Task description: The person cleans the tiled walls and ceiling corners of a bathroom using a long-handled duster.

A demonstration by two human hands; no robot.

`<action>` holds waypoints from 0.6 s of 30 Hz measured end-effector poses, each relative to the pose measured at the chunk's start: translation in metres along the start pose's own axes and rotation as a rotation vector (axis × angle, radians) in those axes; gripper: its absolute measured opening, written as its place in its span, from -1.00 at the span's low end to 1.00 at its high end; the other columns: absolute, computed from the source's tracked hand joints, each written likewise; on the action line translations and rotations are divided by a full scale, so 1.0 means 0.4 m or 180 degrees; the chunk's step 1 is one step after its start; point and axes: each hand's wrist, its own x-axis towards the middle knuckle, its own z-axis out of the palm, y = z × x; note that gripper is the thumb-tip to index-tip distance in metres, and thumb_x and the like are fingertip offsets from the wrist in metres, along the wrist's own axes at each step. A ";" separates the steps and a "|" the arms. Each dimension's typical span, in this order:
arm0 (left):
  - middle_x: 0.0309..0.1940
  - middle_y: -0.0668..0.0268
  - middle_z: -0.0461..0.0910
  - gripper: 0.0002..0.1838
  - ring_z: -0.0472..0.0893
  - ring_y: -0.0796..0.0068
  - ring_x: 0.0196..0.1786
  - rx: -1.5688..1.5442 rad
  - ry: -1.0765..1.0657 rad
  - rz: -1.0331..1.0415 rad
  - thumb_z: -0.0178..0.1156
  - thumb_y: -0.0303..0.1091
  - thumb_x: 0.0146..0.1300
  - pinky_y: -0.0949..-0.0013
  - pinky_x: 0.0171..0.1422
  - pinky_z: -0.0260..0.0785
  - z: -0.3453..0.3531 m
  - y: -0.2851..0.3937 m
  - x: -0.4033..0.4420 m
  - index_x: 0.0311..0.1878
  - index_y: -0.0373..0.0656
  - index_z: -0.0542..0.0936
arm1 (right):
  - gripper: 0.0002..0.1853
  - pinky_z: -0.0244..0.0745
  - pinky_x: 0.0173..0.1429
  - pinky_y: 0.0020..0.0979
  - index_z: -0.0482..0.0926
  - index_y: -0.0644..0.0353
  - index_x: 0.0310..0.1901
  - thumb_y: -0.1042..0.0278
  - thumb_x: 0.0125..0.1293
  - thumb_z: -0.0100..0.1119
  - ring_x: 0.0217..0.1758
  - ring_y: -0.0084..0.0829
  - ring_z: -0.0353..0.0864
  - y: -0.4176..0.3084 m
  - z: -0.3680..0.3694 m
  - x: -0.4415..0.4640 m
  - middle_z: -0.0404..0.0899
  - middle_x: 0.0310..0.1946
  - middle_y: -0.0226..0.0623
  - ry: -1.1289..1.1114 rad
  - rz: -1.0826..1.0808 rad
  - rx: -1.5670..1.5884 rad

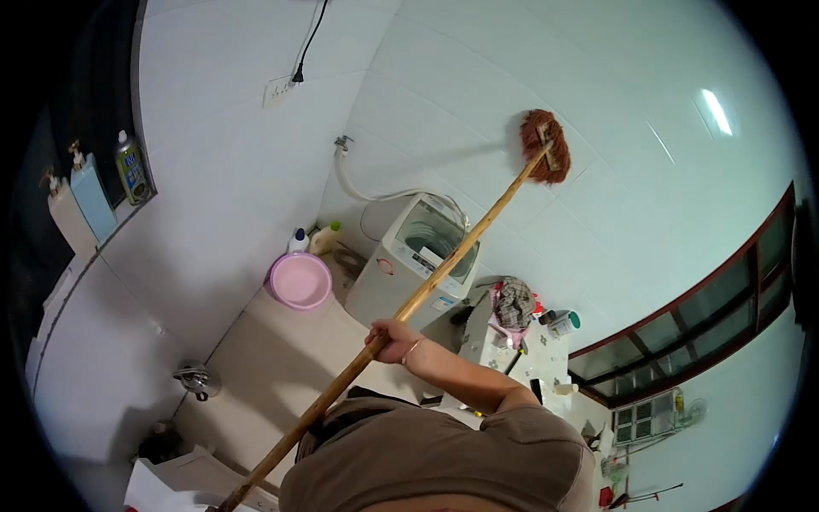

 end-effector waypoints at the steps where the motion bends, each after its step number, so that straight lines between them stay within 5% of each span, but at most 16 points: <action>1: -0.50 0.06 0.59 -0.81 0.57 -0.01 -0.34 0.0019 -0.0436 -0.0229 0.19 -0.24 -0.08 0.05 -0.23 0.42 0.019 0.028 0.011 -0.46 -0.16 0.61 | -0.82 0.39 -0.22 -0.25 0.36 0.23 -0.57 0.52 0.14 0.09 -0.51 -0.27 0.37 -0.021 0.002 -0.014 0.33 -0.67 -0.27 0.0072 -0.0191 -0.0068; 6: -0.45 0.03 0.42 -0.77 0.43 -0.10 -0.28 -0.0642 -0.0455 -0.0064 0.24 -0.30 0.03 0.04 -0.17 0.28 0.089 0.049 0.046 -0.40 -0.24 0.43 | -0.82 0.39 -0.20 -0.23 0.36 0.25 -0.57 0.54 0.17 0.03 -0.48 -0.25 0.39 -0.167 0.048 -0.116 0.34 -0.66 -0.22 -0.0394 -0.0215 -0.0102; 9: -0.47 0.01 0.42 -0.81 0.42 -0.11 -0.32 -0.0551 -0.0845 -0.0119 0.15 -0.39 0.08 0.05 -0.18 0.28 -0.079 0.154 0.089 -0.47 -0.29 0.38 | -0.81 0.38 -0.13 -0.22 0.38 0.28 -0.57 0.50 0.19 0.00 -0.42 -0.24 0.41 -0.212 0.113 -0.227 0.38 -0.60 -0.19 -0.0717 -0.0810 -0.0686; 10: -0.50 0.04 0.45 -0.86 0.45 -0.10 -0.32 -0.1077 0.0023 -0.0005 0.15 -0.43 0.03 0.04 -0.20 0.27 -0.091 0.163 0.082 -0.48 -0.28 0.42 | -0.81 0.38 -0.11 -0.21 0.38 0.29 -0.56 0.49 0.20 -0.01 -0.40 -0.24 0.41 -0.229 0.130 -0.260 0.39 -0.59 -0.18 -0.0883 -0.1041 -0.0922; 12: -0.46 0.04 0.50 -0.89 0.50 -0.06 -0.25 -0.0788 -0.0199 0.0360 0.18 -0.46 -0.02 0.04 -0.14 0.31 -0.181 0.189 0.105 -0.43 -0.28 0.48 | -0.81 0.39 -0.10 -0.21 0.40 0.30 -0.55 0.47 0.21 -0.02 -0.40 -0.22 0.42 -0.257 0.177 -0.333 0.40 -0.57 -0.16 -0.1217 -0.1542 -0.1109; 15: -0.50 -0.02 0.54 -0.84 0.55 -0.08 -0.31 -0.1130 -0.0573 -0.0069 0.22 -0.47 -0.13 0.06 -0.21 0.38 -0.401 0.363 0.100 -0.51 -0.26 0.42 | -0.84 0.41 -0.13 -0.30 0.38 0.21 -0.50 0.45 0.24 -0.01 -0.45 -0.39 0.40 -0.333 0.243 -0.397 0.35 -0.59 -0.33 -0.1776 -0.2202 -0.1283; 18: -0.47 -0.01 0.52 -0.88 0.52 -0.07 -0.28 -0.1296 -0.0489 0.0175 0.21 -0.51 -0.12 0.09 -0.17 0.35 -0.357 0.455 0.055 -0.50 -0.30 0.46 | -0.87 0.42 -0.19 -0.38 0.34 0.12 -0.45 0.41 0.24 0.04 -0.51 -0.57 0.35 -0.375 0.256 -0.383 0.28 -0.60 -0.50 -0.1737 -0.2613 -0.1225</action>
